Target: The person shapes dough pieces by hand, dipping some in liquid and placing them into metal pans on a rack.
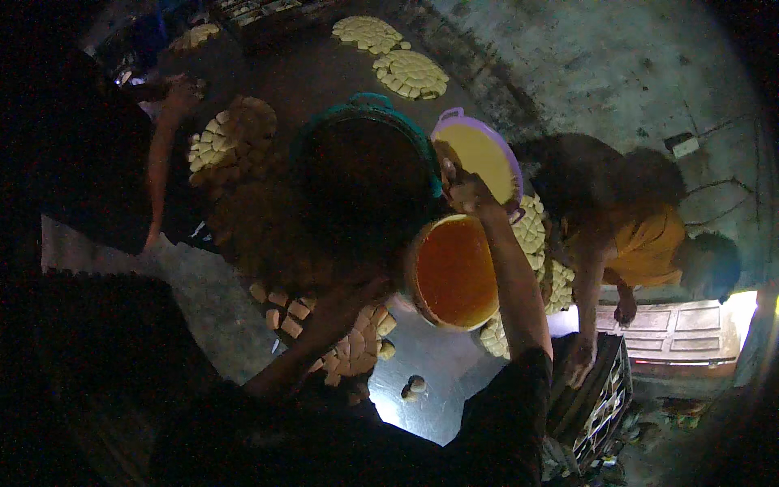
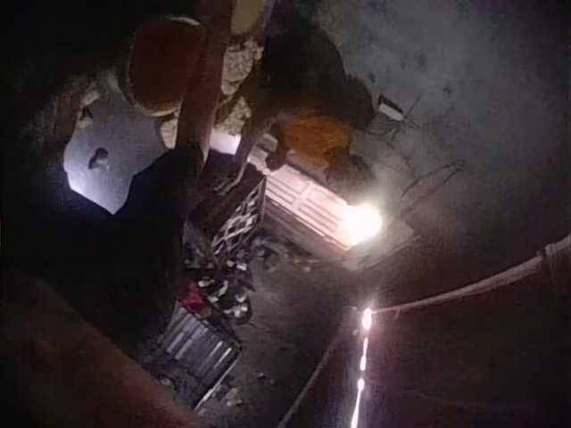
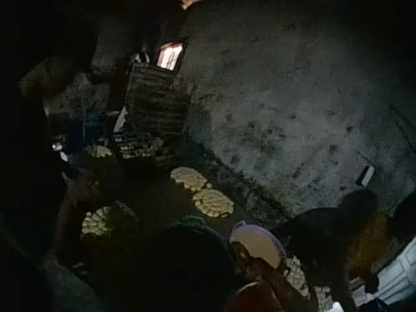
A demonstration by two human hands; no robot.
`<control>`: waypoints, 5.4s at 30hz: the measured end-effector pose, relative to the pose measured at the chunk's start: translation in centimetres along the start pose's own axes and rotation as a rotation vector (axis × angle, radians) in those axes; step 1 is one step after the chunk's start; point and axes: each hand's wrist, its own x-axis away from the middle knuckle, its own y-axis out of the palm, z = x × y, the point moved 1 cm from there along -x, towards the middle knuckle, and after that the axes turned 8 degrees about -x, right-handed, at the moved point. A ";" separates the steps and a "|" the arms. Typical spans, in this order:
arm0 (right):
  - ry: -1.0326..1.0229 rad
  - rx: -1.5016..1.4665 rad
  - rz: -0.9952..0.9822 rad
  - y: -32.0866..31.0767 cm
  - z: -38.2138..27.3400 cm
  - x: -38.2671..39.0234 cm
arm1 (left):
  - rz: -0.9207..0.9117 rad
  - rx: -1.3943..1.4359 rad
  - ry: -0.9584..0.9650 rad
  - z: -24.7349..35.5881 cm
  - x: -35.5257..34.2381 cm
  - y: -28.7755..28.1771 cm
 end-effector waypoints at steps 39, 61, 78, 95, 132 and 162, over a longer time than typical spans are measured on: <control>0.219 -0.535 0.747 -13.7 -36.0 39.1 | -0.309 0.597 0.286 11.7 18.1 18.9; 0.040 -0.511 0.781 -18.4 -42.8 54.8 | -0.156 0.085 0.477 13.9 31.5 27.1; 0.145 -0.473 0.722 -12.0 -43.7 47.0 | -0.402 0.722 -0.058 6.9 27.8 21.1; 1.058 -0.904 0.446 7.5 -38.4 44.0 | -0.250 -0.037 0.030 -7.2 21.6 12.8; 0.340 -1.345 0.975 -5.8 -39.5 47.9 | 0.087 -0.124 0.637 6.8 27.0 23.6; 0.950 -1.475 0.512 -6.9 -22.4 7.7 | -0.013 0.525 0.116 1.1 8.6 4.3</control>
